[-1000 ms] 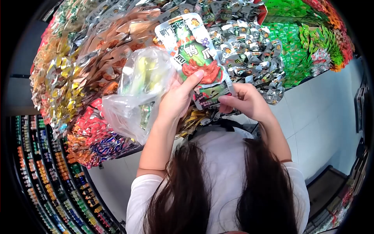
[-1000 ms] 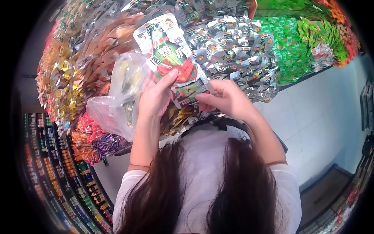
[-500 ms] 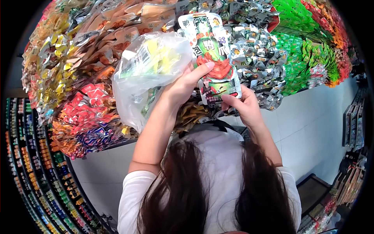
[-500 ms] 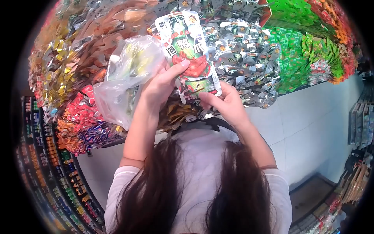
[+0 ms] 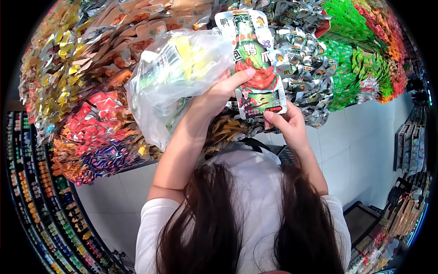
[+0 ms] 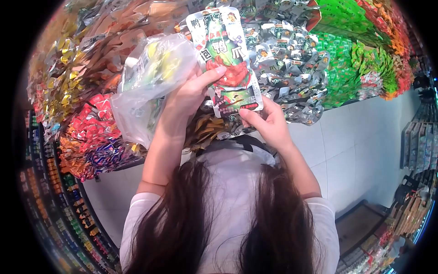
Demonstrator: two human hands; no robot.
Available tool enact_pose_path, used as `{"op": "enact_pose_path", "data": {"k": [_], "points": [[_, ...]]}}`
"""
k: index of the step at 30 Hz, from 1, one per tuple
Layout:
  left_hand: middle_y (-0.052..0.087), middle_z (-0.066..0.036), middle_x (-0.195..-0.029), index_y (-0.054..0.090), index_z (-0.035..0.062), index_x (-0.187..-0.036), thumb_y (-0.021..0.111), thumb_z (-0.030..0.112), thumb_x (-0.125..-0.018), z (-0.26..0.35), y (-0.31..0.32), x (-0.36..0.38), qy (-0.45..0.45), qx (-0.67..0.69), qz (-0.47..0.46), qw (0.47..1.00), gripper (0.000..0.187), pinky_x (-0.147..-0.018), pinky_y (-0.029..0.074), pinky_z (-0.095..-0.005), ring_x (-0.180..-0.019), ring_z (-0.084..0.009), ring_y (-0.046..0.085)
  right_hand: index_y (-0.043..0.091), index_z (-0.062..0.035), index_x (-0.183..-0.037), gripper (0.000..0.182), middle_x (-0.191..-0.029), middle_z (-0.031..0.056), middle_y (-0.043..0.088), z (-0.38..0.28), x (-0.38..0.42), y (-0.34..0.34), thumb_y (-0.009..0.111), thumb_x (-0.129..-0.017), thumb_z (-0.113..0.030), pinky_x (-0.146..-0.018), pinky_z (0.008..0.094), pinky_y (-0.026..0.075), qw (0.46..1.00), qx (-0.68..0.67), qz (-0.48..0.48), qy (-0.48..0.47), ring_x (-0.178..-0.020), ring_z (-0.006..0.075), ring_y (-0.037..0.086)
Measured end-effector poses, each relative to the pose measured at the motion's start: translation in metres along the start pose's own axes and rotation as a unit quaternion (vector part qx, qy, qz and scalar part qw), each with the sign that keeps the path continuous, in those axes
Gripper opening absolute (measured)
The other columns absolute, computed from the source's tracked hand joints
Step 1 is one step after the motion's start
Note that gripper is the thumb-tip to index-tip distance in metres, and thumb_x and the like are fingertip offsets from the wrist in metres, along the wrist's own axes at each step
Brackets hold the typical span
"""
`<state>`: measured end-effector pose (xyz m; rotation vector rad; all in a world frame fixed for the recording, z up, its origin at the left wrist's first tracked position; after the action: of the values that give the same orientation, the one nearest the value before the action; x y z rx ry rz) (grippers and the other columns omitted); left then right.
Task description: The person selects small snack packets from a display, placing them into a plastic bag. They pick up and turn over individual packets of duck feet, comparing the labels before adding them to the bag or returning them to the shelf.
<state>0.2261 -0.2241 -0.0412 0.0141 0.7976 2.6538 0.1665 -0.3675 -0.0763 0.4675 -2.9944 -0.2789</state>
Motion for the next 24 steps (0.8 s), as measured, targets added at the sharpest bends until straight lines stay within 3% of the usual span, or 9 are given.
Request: {"op": "enact_pose_path", "data": {"k": [4,16,24], "points": [[0.057,-0.014,-0.108,0.042,-0.0036,-0.119,0.053,0.0,-0.082,-0.0019,0.0011,0.002,-0.03,0.019,0.008,0.999,0.038,-0.085,0.047,-0.0322,-0.096,-0.0193,0.059,0.055,0.001,-0.103,0.02,-0.082,0.0007,0.058,0.0017,0.0075,-0.003,0.058,-0.084,-0.005,-0.059,0.0201,0.042,1.0,-0.001,0.015,0.024,-0.066,0.0045,0.051],[0.058,-0.014,-0.106,0.045,-0.004,-0.116,0.055,-0.001,-0.081,-0.0026,-0.0012,0.0017,-0.004,0.012,0.004,1.0,0.036,-0.085,0.048,-0.0323,-0.096,-0.0195,0.059,0.055,0.0016,-0.106,0.023,-0.084,0.0001,0.059,0.001,0.0113,-0.0052,0.058,-0.084,-0.005,-0.061,0.0197,0.043,1.0,0.008,0.0,0.03,-0.069,0.0037,0.052],[0.058,-0.014,-0.106,0.043,-0.0042,-0.118,0.053,0.005,-0.082,-0.0008,0.0021,0.0019,-0.022,-0.004,-0.007,1.0,0.038,-0.084,0.047,-0.0319,-0.095,-0.0189,0.059,0.057,0.0019,-0.104,0.021,-0.082,0.0001,0.059,-0.0006,0.0107,-0.0062,0.058,-0.084,-0.005,-0.06,0.0194,0.044,0.999,0.034,0.011,0.026,-0.066,0.0038,0.051]]}}
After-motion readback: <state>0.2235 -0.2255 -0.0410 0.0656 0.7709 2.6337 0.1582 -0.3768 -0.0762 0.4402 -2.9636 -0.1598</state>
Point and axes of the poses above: each hand's wrist, its own x-axis away from the middle knuckle, its own y-axis out of the palm, z = x × y, the point moved 6 cm from there along -x, towards the middle knuckle
